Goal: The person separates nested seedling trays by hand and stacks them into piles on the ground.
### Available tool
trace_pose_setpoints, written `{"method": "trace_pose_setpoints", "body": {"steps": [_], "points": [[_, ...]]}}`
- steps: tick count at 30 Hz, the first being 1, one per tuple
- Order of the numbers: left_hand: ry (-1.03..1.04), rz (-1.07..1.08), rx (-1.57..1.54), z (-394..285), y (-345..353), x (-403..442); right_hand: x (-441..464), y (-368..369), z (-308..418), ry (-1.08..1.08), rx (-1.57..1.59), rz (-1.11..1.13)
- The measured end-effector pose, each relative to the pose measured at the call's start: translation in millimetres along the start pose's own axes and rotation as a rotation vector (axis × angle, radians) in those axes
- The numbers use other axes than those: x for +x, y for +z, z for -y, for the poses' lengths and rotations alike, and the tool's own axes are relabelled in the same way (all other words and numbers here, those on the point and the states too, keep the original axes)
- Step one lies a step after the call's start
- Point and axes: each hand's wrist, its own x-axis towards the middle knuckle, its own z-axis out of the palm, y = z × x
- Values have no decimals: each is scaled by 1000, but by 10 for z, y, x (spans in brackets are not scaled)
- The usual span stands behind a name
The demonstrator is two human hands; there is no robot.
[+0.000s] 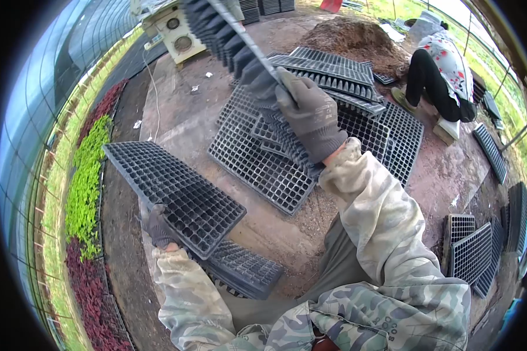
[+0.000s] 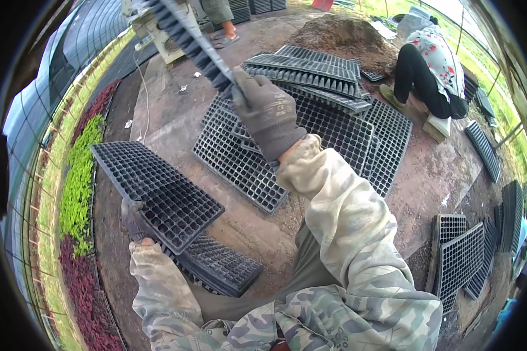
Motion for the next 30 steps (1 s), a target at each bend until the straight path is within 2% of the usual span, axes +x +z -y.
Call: {"method": "trace_pose_setpoints", "body": {"steps": [1, 3, 4, 6, 8, 9, 11, 12, 13, 14, 16, 17, 18, 20, 21, 22, 24, 25, 26, 28, 29, 30], "points": [[-6, 37, -43, -4, 7, -30, 81, -118, 23, 6, -13, -15], [-5, 131, -36, 10, 1, -66, 181, -276, 37, -236, -318, 83], [-5, 205, -29, 15, -21, -75, 234, -268, -78, -228, -324, 76], [32, 266, -2, 30, -12, -81, 444, -157, -512, -505, -591, -54], [-47, 272, -100, 42, 52, -177, 584, -126, -901, -472, -793, 165], [-51, 272, -4, 62, 23, -154, 580, -69, -1135, -474, -790, 164], [-114, 221, 31, -14, 114, -313, 478, 131, -1529, -361, -943, 387], [-174, 174, 54, -36, 175, -356, 321, 206, -1513, -243, -888, 434], [-96, 270, -63, -8, 182, -345, 120, 297, -1456, -278, -844, 464], [-96, 268, -67, 4, 203, -375, -30, 386, -1441, -310, -795, 495], [-142, 219, -129, -230, 422, -618, -55, 476, -1126, 148, -597, 1034], [-106, 305, -64, -66, 284, -430, -214, 538, -1191, 104, -608, 958], [-108, 305, -56, -97, 284, -464, -293, 591, -1172, 109, -603, 962], [-179, 279, -121, -192, 365, -528, -320, 689, -1147, -69, -782, 1100], [-116, 435, -157, -209, 329, -485, -322, 643, -1087, -50, -743, 1112], [-114, 432, -160, -209, 314, -460, -316, 642, -1070, -54, -743, 1111], [-89, 404, -198, -201, 297, -481, -317, 579, -1010, -314, -666, 857], [-105, 403, -182, -155, 235, -419, -314, 556, -940, -270, -628, 758], [-113, 398, -189, -133, 220, -421, -255, 545, -880, -277, -634, 767], [-68, 356, -210, -196, 249, -458, -87, 456, -666, 44, -519, 1021], [-59, 319, -198, -162, 234, -423, -107, 313, -496, 175, -479, 948], [-65, 324, -201, -136, 206, -401, -167, 272, -508, 179, -486, 948]]}}
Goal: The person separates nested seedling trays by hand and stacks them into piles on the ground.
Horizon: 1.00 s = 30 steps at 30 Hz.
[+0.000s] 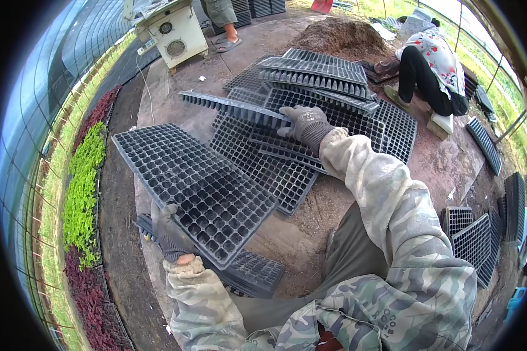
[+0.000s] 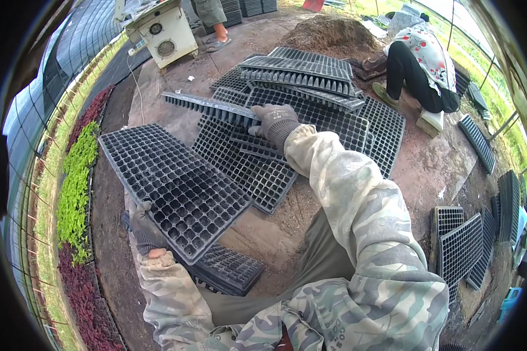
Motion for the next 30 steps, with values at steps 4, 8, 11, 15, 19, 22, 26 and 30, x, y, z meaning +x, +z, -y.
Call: {"method": "trace_pose_setpoints", "body": {"steps": [4, 8, 11, 15, 19, 22, 26, 30], "points": [[-41, -26, 19, -37, 85, -70, -1, 103, -228, 178, 20, 151], [-8, 32, 14, -107, 219, -169, -137, -251, -425, 68, -22, -221], [23, 62, 43, -152, 351, -232, -269, -427, -693, -19, -87, -636], [23, 28, 7, -111, 331, -221, -239, -564, -1061, -28, -144, -977], [55, 39, 42, -126, 348, -217, -244, -656, -1350, 72, -172, -1135], [37, 87, 67, -98, 300, -132, -98, -630, -1574, 189, -189, -1047], [46, 99, 102, -30, 236, -62, 172, -475, -1472, 495, -321, -685], [-59, 72, 31, -9, 249, -95, 97, -184, -702, 199, 46, -249]]}}
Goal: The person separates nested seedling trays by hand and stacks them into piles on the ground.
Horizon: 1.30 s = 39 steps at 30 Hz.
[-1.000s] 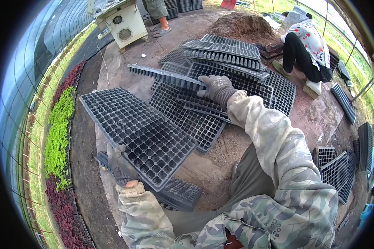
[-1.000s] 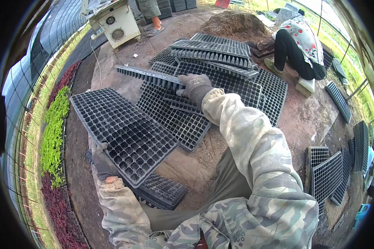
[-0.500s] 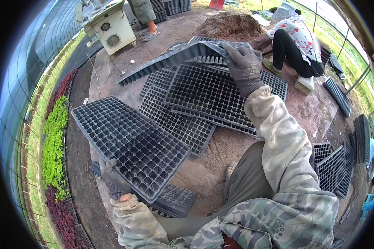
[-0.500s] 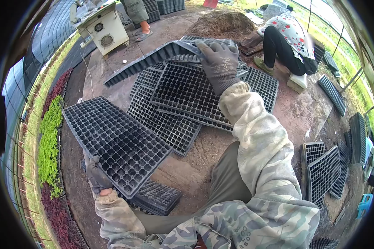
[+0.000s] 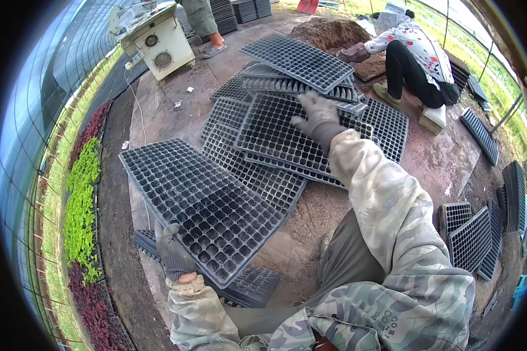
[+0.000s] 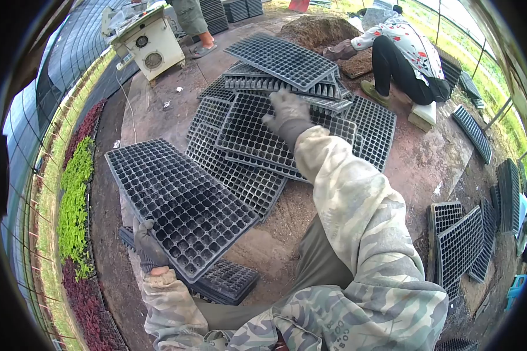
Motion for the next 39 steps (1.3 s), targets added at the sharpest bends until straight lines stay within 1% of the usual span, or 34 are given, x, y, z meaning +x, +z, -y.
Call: {"method": "trace_pose_setpoints", "body": {"steps": [1, 2, 3, 4, 5, 6, 8, 10, 11, 12, 14, 15, 16, 18, 20, 21, 22, 23, 24, 25, 26, 27, 28, 29, 30, 31, 32, 33, 34, 35, 36, 37, 38, 39], "points": [[-25, -21, -19, 75, -114, 47, -148, 174, 178, -99, 133, 203], [-46, -41, -35, 180, -195, 84, -344, 377, 323, -164, 226, 332], [-45, -35, -29, 265, -272, 131, -546, 426, 510, -123, 322, 543], [-51, -92, -96, 348, -350, 178, -647, 437, 659, -126, 373, 766], [-56, -152, -165, 380, -393, 196, -726, 610, 740, -96, 412, 843], [-51, -152, -161, 372, -398, 178, -787, 612, 772, -100, 417, 842], [7, -91, -193, 342, -364, 149, -832, 604, 830, 75, 840, 1031], [-34, -42, -193, 234, -315, 100, -792, 771, 691, -13, 1072, 1116], [-77, 15, -192, 181, -302, 99, -747, 991, 634, 24, 1295, 1239], [-74, 12, -199, 158, -301, 122, -738, 967, 617, 35, 1288, 1218], [-70, 42, -117, 103, -271, 194, -785, 628, 660, 34, 1311, 1070], [-14, 118, 110, -66, -190, 169, -730, 599, 745, -50, 1460, 938], [-12, 117, 95, 1, -193, 178, -703, 549, 728, 319, 1545, 958], [-47, -176, 217, 168, -253, 270, -635, 473, 749, 432, 1689, 768], [-78, -170, 246, 293, -457, 432, -454, 496, 666, 484, 1681, 587], [-49, -212, 289, 303, -534, 491, -346, 456, 628, 535, 1701, 469], [-18, -270, 334, 323, -648, 520, -225, 474, 594, 511, 1680, 373], [25, -218, 161, 428, -828, 520, -114, 495, 502, 498, 1781, 280], [93, -289, 299, 450, -977, 517, 50, 654, 337, 357, 1974, 393], [147, -367, 448, 494, -1143, 582, 38, 545, 346, 264, 1932, 230], [442, -727, 761, 930, -1700, 955, 179, 679, 291, 484, 1921, 127], [332, -739, 842, 714, -1684, 802, 147, 716, 278, 533, 1884, 161], [185, -1059, 1291, 779, -1707, 795, 130, 753, 303, 570, 1844, 184], [-1, -1351, 1730, 835, -1719, 743, 23, 864, 353, 555, 1758, 309], [-195, -1282, 1440, 693, -1636, 518, -61, 947, 377, 527, 1678, 407], [-200, -1322, 1433, 700, -1622, 428, -38, 1235, 349, 542, 1636, 625], [-221, -1237, 1399, 710, -1611, 352, -418, 951, 657, 484, 1474, 698], [-240, -1145, 1363, 725, -1604, 289, -580, 1039, 761, 423, 1364, 782], [-254, -1050, 1323, 743, -1599, 238, -713, 1088, 892, 389, 1252, 946], [-268, -950, 1284, 766, -1599, 198, -870, 1124, 1073, 324, 1080, 1020], [-279, -847, 1247, 795, -1605, 171, -1113, 1001, 1288, 172, 929, 1073], [-291, -739, 1214, 826, -1611, 154, -1246, 1145, 1425, 25, 761, 1177], [-304, -627, 1180, 865, -1625, 150, -1418, 1304, 1511, -117, 696, 1163], [-304, -627, 1263, 1241, -1864, 364, -1608, 1455, 1582, -255, 626, 1143]]}}
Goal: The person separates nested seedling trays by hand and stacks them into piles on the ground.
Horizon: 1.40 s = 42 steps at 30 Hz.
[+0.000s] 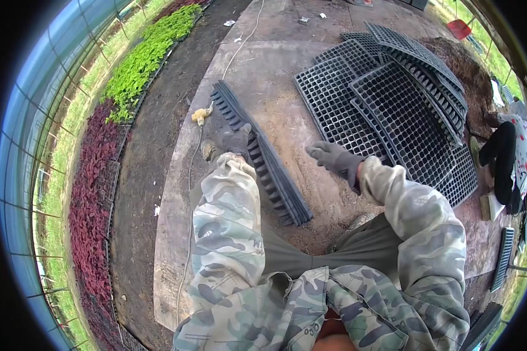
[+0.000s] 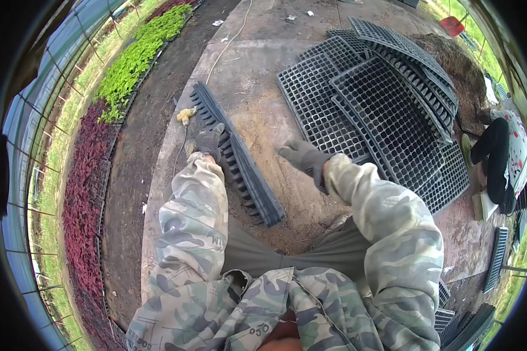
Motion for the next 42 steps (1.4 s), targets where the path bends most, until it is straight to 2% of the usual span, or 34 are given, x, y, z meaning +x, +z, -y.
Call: {"method": "trace_pose_setpoints", "body": {"steps": [1, 2, 3, 5, 6, 7, 8, 9, 11, 13, 15, 17, 19, 21, 22, 23, 25, 26, 28, 30, 32, 34, 35, 37, 39, 41, 42], "points": [[-14, -15, -202, -101, -44, -205, 49, 250, 20, -59, -28, -109], [-41, -2, -127, -58, 120, -235, 136, 458, -14, -118, -59, -222], [-66, 10, -54, -17, 287, -259, 637, 741, -451, -277, 134, -240], [-230, 221, -493, -327, -77, -778, 245, 808, 53, -132, 128, -277], [-236, 203, -568, -199, 114, -713, 285, 816, 40, -124, 119, -268], [-255, 207, -568, -256, 57, -853, 355, 827, -5, -136, 240, -224], [-205, 158, -667, -336, 25, -1027, 402, 867, -72, -142, 364, -181], [-147, 105, -768, -397, -7, -1126, 467, 918, -155, -130, 359, -176], [-99, 135, -711, -337, 161, -1091, 674, 1007, -364, -173, 518, -185], [-50, 120, -475, -453, 37, -1228, 681, 1032, -333, -120, 460, -233], [-41, 149, -483, -334, 119, -1140, 531, 1029, -224, -293, 637, -90], [-46, 148, -575, -205, 241, -1063, 205, 974, 121, -235, 586, -139], [-3, 81, -533, -144, 278, -1042, 131, 1011, 165, -177, 548, -187], [31, 109, -639, -76, 307, -1019, 212, 1030, 78, -261, 671, -128], [22, 112, -694, -86, 278, -1058, 331, 1033, -3, -265, 518, -154], [14, 119, -686, -97, 239, -1086, 411, 1053, -103, -254, 524, -151], [18, 303, -912, -133, 130, -1118, 478, 1074, -176, -207, 395, -210], [1, 325, -927, -149, 74, -1148, 520, 1094, -204, -204, 396, -211], [-16, 318, -884, -119, 80, -1124, 572, 1132, -240, -232, 311, -279], [-32, 304, -839, -92, 77, -1121, 557, 1107, -219, -206, 278, -251], [-78, 254, -956, -92, 80, -1127, 447, 1026, -39, -185, 244, -225], [-66, 293, -1002, 15, 134, -1056, 283, 947, 191, -108, 8, -188], [-57, 334, -1050, 78, 168, -1018, 263, 929, 244, -110, 10, -185], [-67, 291, -989, -77, -51, -1149, 255, 898, 312, -170, -206, -224], [-83, 254, -930, -73, -97, -1197, 239, 904, 379, -138, -279, -227], [30, 202, -870, 7, -12, -1131, 281, 863, 394, -111, -365, -232], [-1, 226, -974, 16, -58, -1153, 308, 797, 347, -82, -432, -330]]}}
